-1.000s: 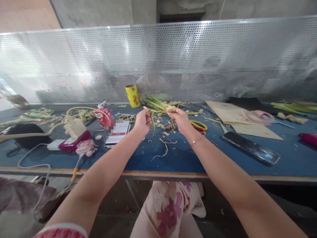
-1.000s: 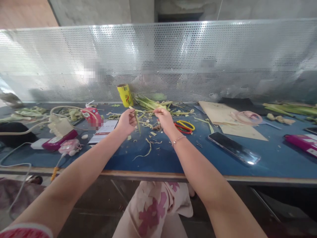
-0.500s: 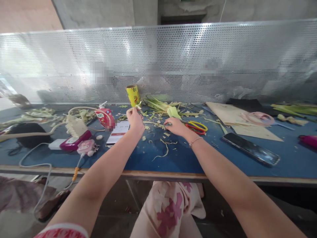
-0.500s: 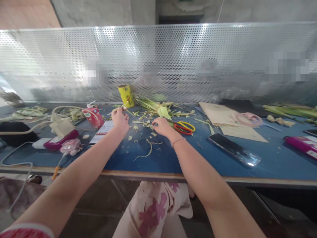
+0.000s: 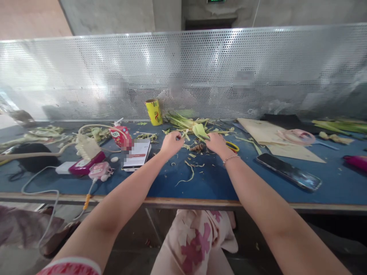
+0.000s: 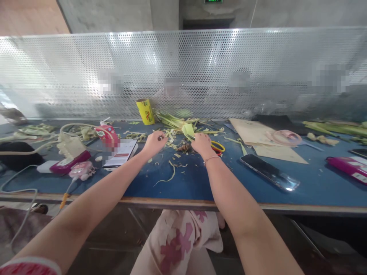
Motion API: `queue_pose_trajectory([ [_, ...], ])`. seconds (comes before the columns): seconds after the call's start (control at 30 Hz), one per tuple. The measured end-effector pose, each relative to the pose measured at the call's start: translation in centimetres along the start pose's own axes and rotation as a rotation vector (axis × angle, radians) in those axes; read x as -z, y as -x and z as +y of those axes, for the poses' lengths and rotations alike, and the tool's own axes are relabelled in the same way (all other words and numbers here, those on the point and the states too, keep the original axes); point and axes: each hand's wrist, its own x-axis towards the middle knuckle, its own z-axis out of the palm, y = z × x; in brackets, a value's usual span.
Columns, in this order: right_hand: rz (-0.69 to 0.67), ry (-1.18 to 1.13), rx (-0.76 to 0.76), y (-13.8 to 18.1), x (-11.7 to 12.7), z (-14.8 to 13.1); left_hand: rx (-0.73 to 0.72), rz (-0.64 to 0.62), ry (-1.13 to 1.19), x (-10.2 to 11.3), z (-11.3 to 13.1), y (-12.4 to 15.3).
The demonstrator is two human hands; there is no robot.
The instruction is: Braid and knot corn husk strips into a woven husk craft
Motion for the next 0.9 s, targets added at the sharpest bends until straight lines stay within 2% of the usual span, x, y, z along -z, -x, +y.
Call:
queue_pose_trajectory([
  [0.07, -0.045, 0.033, -0.05, 0.1, 0.0, 0.3, -0.024, -0.035, -0.03, -0.1, 0.0, 0.1],
  [0.2, -0.128, 0.053, -0.1, 0.1, -0.2, 0.8, -0.201, -0.067, -0.068, -0.1, 0.1, 0.2],
  [0.27, -0.126, 0.05, -0.09, 0.0, -0.3, 1.1, -0.296, -0.154, -0.096, -0.3, 0.0, 0.3],
  [0.33, -0.096, 0.039, -0.08, -0.1, -0.4, 1.4, -0.354, -0.299, -0.145, -0.6, -0.3, 0.4],
  [0.43, -0.055, 0.002, -0.081, -0.3, -0.4, 1.7, -0.341, -0.499, -0.189, -1.1, -0.9, 0.7],
  [0.5, -0.042, -0.035, -0.094, -0.4, -0.2, 1.8, -0.317, -0.566, -0.186, -1.2, -1.1, 0.8],
  [0.67, 0.012, -0.117, -0.179, -0.5, 0.6, 2.2, -0.316, -0.587, -0.198, -1.1, -1.0, 0.8],
  [0.8, 0.113, -0.058, -0.253, -0.1, 0.9, 2.9, -0.303, -0.603, -0.23, -0.9, -0.8, 0.8],
  [0.9, 0.089, 0.023, -0.306, 0.1, 0.9, 3.1, -0.317, -0.656, -0.348, -0.8, -0.7, 0.8],
])
